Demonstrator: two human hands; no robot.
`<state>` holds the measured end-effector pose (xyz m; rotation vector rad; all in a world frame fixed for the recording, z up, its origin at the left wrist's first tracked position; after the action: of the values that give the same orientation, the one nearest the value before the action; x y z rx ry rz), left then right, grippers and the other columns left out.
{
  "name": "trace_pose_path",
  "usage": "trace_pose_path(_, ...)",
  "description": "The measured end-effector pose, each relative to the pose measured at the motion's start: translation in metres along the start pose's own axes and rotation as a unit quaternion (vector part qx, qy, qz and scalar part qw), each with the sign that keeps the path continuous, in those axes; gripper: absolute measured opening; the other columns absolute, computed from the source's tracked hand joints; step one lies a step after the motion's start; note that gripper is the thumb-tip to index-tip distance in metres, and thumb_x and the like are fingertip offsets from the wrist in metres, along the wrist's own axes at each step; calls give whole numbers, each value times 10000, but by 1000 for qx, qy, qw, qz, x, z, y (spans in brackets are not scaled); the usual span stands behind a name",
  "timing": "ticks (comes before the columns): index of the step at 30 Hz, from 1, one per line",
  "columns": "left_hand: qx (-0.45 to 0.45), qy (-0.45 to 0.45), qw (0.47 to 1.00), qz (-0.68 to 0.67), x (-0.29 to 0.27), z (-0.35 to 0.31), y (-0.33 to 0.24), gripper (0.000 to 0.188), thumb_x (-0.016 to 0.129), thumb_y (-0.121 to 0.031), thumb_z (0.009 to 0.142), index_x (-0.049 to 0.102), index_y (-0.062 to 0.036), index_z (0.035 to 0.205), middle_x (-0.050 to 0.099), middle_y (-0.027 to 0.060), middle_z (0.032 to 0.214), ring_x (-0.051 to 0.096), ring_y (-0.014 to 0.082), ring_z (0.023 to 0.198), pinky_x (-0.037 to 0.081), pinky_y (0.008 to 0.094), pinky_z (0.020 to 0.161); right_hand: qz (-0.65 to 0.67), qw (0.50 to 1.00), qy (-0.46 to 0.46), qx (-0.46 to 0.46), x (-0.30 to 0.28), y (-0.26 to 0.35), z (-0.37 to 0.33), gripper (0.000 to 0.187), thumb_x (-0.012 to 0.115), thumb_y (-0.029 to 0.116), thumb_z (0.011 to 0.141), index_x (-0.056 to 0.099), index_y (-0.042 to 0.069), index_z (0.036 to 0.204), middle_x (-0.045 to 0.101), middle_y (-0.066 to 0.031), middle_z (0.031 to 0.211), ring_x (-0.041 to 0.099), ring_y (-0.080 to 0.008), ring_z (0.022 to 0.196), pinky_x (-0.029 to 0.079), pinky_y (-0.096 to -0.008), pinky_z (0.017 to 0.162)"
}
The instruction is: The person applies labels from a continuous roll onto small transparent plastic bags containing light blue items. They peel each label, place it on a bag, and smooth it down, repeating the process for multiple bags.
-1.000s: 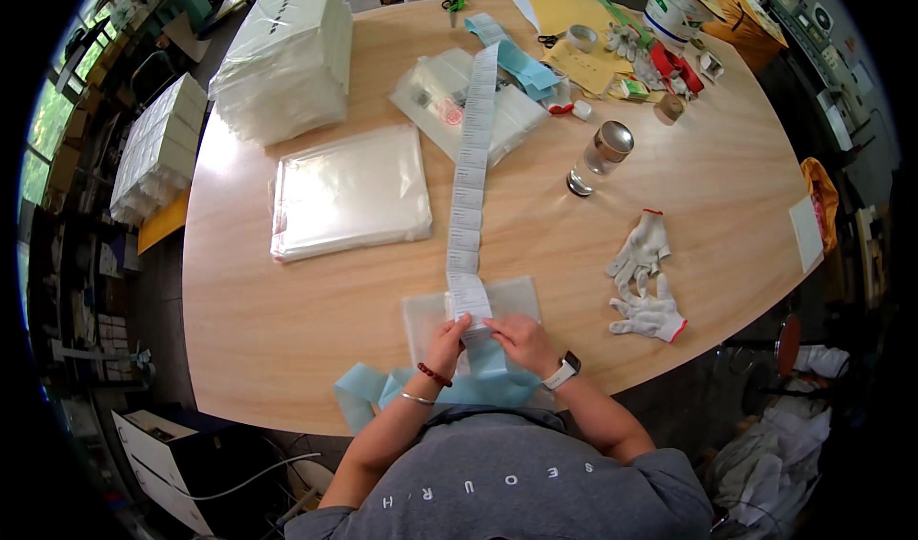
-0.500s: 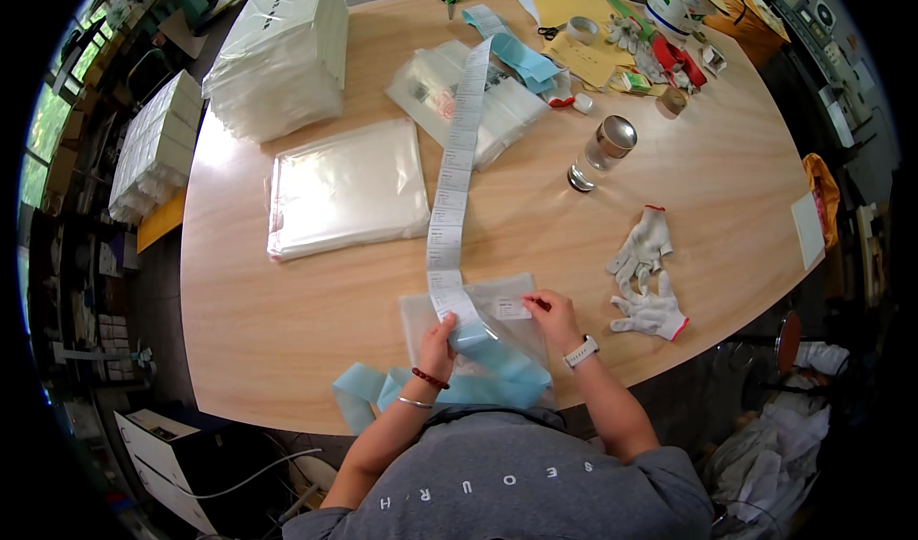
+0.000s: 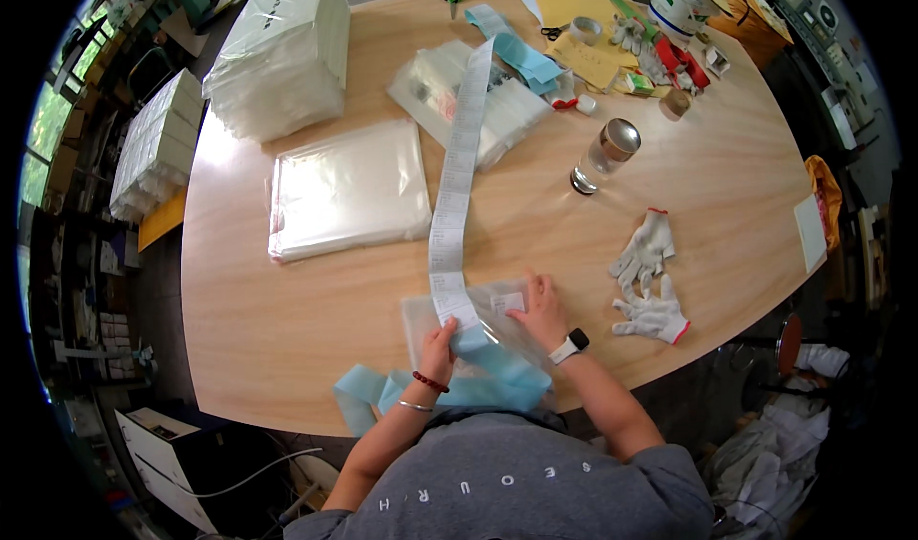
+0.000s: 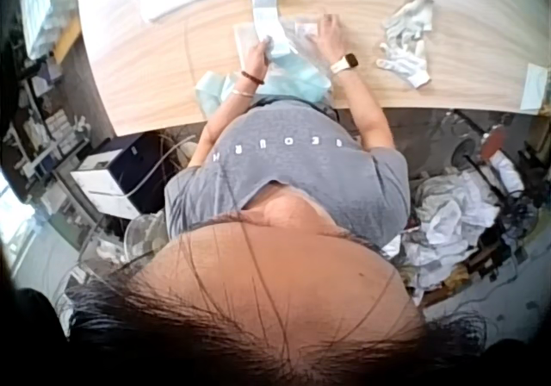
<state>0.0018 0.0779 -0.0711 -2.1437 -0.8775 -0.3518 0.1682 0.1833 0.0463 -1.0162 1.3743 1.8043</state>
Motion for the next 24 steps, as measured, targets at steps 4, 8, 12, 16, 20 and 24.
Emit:
trace_pose_path(4,7,-1,1000,0,10,-8,-6,326,529,-275,840,543,30,955,579,59,893,560,124,789,456,245,684,139,986,86,-20,17,-21,27,277,694,190,640,562,48,837,510,-92,815,529,-257,735,443,-349,641)
trace_pose_path(8,17,10,1000,7,10,-7,-8,333,525,-276,843,542,38,953,579,64,896,561,126,790,457,245,686,241,959,147,16,32,-35,35,162,657,148,683,560,33,743,510,-94,745,535,-248,649,446,-338,589)
trace_pose_path(12,15,11,1000,5,8,-7,-6,332,528,-271,842,542,41,956,579,65,898,560,126,791,458,248,689,172,977,120,-32,22,-24,30,129,631,130,708,556,25,699,507,-92,731,536,-243,653,444,-336,585)
trace_pose_path(16,18,9,1000,8,8,-9,-9,327,532,-267,840,543,35,964,580,66,904,561,127,795,456,251,699,88,982,16,-163,-2,-1,26,123,626,129,711,559,27,694,521,-84,786,526,-251,740,441,-333,636)
trace_pose_path(20,21,18,1000,-10,11,-11,-12,314,533,-261,840,544,25,970,584,69,917,561,130,803,454,256,716,137,975,-36,-173,-30,20,24,90,614,116,718,578,34,721,537,-82,847,515,-259,781,437,-323,672)
trace_pose_path(24,36,85,994,-63,42,-26,-37,285,518,-246,845,540,4,982,588,72,925,567,140,822,459,270,730,368,918,147,11,20,4,-3,125,575,141,778,578,33,716,549,-86,845,531,-216,745,435,-296,669)
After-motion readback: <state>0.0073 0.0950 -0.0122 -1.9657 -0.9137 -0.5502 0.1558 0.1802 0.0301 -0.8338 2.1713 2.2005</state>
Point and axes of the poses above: each hand's wrist, its own z-axis towards the middle knuckle, its own x-axis out of the palm, y = z × x, the point moved 10 cm from there along z, towards the middle knuckle
